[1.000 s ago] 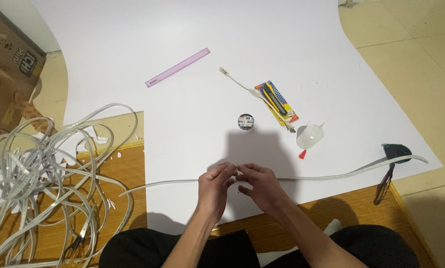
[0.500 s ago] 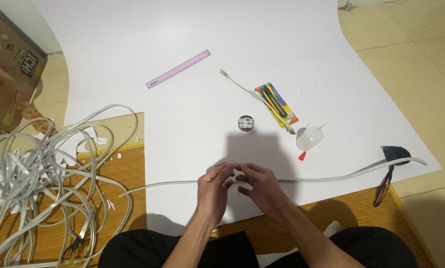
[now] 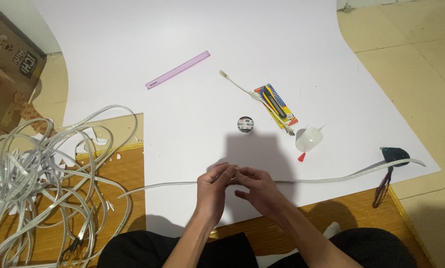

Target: Cutting an LED strip to a specific length and attaching a plastic connector to the end.

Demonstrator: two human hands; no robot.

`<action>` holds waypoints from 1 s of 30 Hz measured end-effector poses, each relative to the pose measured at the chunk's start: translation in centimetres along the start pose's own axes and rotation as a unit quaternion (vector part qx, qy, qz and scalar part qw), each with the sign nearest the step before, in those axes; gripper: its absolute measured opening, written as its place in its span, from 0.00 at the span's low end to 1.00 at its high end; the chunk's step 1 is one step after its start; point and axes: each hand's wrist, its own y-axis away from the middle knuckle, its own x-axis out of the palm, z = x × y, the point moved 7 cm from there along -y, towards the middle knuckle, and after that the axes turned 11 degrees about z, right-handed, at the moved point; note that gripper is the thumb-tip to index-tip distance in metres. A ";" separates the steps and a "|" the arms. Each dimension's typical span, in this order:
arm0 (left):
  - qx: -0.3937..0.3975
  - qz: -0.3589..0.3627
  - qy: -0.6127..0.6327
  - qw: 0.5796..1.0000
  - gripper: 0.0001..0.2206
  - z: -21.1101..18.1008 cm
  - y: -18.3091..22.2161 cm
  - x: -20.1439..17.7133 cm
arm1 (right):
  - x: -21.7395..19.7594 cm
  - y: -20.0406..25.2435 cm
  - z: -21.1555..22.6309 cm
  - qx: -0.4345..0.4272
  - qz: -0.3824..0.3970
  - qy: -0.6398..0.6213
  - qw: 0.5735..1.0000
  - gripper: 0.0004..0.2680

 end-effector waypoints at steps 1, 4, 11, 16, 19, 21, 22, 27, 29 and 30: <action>0.000 0.001 -0.009 1.000 0.08 -0.1 0.0 0.0 | 0.0 0.0 0.0 -0.004 0.003 0.000 1.000 0.07; -0.003 0.000 -0.027 1.000 0.08 -0.4 0.2 0.2 | -0.1 0.0 0.1 -0.019 0.011 -0.002 1.000 0.05; -0.013 -0.004 -0.107 0.994 0.07 -1.1 0.4 0.5 | 1.1 1.2 2.5 -0.033 -0.097 0.138 0.985 0.07; -0.048 -0.038 -0.155 0.986 0.08 -1.8 1.1 0.8 | -0.4 0.5 2.3 -0.088 -0.127 0.282 0.947 0.07; -0.071 -0.045 -0.185 0.979 0.10 -2.1 1.3 1.1 | 0.3 0.9 3.2 -0.110 -0.141 0.351 0.919 0.07; -0.078 -0.038 -0.196 0.977 0.10 -2.3 1.4 1.3 | 0.6 1.1 3.4 -0.120 -0.140 0.367 0.912 0.07; -0.087 -0.031 -0.216 0.972 0.10 -2.5 1.4 1.4 | 0.8 1.1 3.6 -0.117 -0.142 0.401 0.897 0.07; -0.069 -0.011 -0.304 0.950 0.08 -2.5 0.9 0.9 | 1.3 0.8 3.6 -0.121 -0.124 0.496 0.851 0.05; -0.045 -0.021 -0.311 0.949 0.08 -2.7 0.9 0.8 | 1.5 0.7 3.5 -0.125 -0.124 0.496 0.850 0.06; -0.044 -0.021 -0.311 0.949 0.08 -2.4 0.7 0.4 | 1.6 0.7 3.6 -0.125 -0.124 0.496 0.850 0.06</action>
